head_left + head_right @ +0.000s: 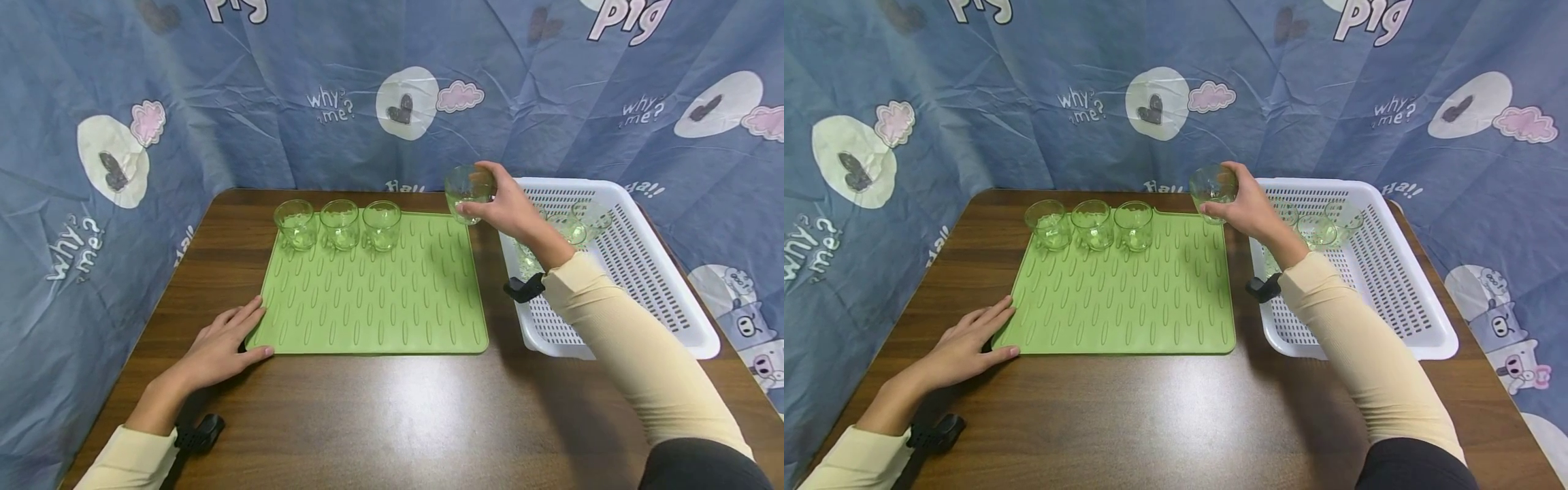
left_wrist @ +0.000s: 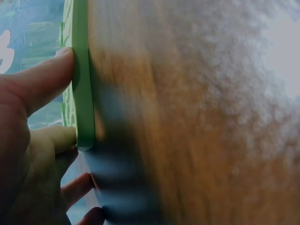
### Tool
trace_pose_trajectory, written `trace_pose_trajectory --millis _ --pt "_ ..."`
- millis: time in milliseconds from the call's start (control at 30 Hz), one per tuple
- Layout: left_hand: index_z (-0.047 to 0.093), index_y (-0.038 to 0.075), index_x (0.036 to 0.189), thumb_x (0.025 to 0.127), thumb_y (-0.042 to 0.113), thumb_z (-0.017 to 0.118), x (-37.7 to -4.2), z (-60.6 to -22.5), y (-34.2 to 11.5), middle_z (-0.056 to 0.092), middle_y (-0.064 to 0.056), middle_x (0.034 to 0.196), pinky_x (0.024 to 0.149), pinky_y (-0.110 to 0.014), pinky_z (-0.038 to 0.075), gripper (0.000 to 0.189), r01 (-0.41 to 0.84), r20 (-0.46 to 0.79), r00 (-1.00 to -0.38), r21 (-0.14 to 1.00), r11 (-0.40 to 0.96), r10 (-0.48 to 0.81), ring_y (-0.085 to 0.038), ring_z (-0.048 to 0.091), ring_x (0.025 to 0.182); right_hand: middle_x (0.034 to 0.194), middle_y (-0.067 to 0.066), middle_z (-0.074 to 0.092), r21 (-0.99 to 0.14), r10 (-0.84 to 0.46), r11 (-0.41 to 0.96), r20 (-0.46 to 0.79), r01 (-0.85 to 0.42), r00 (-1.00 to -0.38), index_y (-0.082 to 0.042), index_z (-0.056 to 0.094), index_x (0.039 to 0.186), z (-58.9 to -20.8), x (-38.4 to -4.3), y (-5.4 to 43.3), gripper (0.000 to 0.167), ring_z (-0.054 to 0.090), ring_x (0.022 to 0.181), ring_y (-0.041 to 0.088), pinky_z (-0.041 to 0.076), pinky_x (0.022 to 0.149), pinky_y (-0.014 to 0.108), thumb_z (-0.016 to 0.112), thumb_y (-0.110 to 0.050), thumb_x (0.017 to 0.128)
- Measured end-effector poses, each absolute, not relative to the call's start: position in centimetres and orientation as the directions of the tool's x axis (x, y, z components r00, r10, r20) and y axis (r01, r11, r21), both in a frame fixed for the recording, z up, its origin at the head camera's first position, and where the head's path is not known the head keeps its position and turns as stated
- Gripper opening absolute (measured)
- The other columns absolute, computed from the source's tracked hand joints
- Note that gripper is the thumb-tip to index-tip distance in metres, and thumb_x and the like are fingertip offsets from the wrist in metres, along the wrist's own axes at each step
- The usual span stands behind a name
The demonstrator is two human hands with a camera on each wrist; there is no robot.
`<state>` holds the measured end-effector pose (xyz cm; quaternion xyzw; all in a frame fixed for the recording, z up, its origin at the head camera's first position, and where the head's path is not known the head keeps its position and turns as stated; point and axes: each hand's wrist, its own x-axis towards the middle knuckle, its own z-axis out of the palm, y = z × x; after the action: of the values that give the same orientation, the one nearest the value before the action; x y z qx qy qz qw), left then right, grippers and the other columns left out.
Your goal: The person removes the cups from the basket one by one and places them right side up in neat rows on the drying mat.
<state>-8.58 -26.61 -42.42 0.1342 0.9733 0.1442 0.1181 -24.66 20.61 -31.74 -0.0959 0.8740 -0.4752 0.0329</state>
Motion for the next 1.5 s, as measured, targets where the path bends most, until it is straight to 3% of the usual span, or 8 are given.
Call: trace_pose_trajectory --millis 300,567,900,1167,1500 --pt "0.031 0.003 0.155 0.093 0.052 0.062 -8.5 -42.4 -26.8 0.022 -0.015 0.166 0.100 -0.072 0.029 0.085 0.223 -0.198 -0.935 0.313 0.923 0.293 -0.049 0.027 0.142 0.154 0.015 0.043 -0.867 -0.170 0.491 -0.001 -0.084 -0.985 -0.009 0.022 0.156 -33.3 -25.9 18.3 0.089 0.047 0.135 0.031 0.040 0.110 0.046 0.076 -0.019 0.086" --pt "0.032 0.002 0.155 0.093 0.052 0.062 -8.5 -42.4 -26.7 0.021 -0.015 0.166 0.100 -0.073 0.029 0.084 0.225 -0.204 -0.933 0.313 0.923 0.297 -0.050 0.027 0.141 0.154 0.015 0.043 -0.921 -0.039 0.390 -0.045 0.027 -0.998 -0.012 0.023 0.157 -35.4 -27.4 16.1 0.092 0.046 0.139 0.031 0.040 0.114 0.043 0.079 -0.018 0.085" --pt "0.030 0.003 0.156 0.094 0.052 0.061 -8.5 -42.4 -26.7 0.020 -0.016 0.166 0.099 -0.073 0.029 0.085 0.223 -0.207 -0.932 0.318 0.922 0.297 -0.049 0.026 0.142 0.153 0.010 0.044 -0.952 -0.021 0.291 -0.104 0.093 -0.994 -0.018 0.027 0.156 -38.4 -27.3 13.1 0.089 0.047 0.138 0.028 0.045 0.109 0.043 0.079 -0.016 0.084" --pt "0.029 0.003 0.156 0.094 0.052 0.061 -8.6 -42.2 -26.5 0.020 -0.016 0.166 0.099 -0.073 0.028 0.085 0.229 -0.207 -0.930 0.318 0.920 0.303 -0.050 0.026 0.141 0.153 0.006 0.046 -0.941 -0.004 0.316 -0.126 0.119 -0.992 -0.021 0.029 0.155 -39.6 -27.1 12.5 0.087 0.043 0.142 0.026 0.040 0.113 0.042 0.079 -0.019 0.085" --pt "0.028 0.004 0.157 0.094 0.052 0.061 -8.6 -42.3 -26.4 0.019 -0.015 0.166 0.100 -0.074 0.025 0.086 0.212 -0.215 -0.931 0.341 0.916 0.296 -0.050 0.024 0.143 0.148 0.009 0.050 -0.934 0.024 0.345 -0.085 0.088 -0.996 -0.015 0.031 0.155 -40.0 -26.9 12.6 0.090 0.047 0.139 0.027 0.037 0.116 0.039 0.081 -0.019 0.081"
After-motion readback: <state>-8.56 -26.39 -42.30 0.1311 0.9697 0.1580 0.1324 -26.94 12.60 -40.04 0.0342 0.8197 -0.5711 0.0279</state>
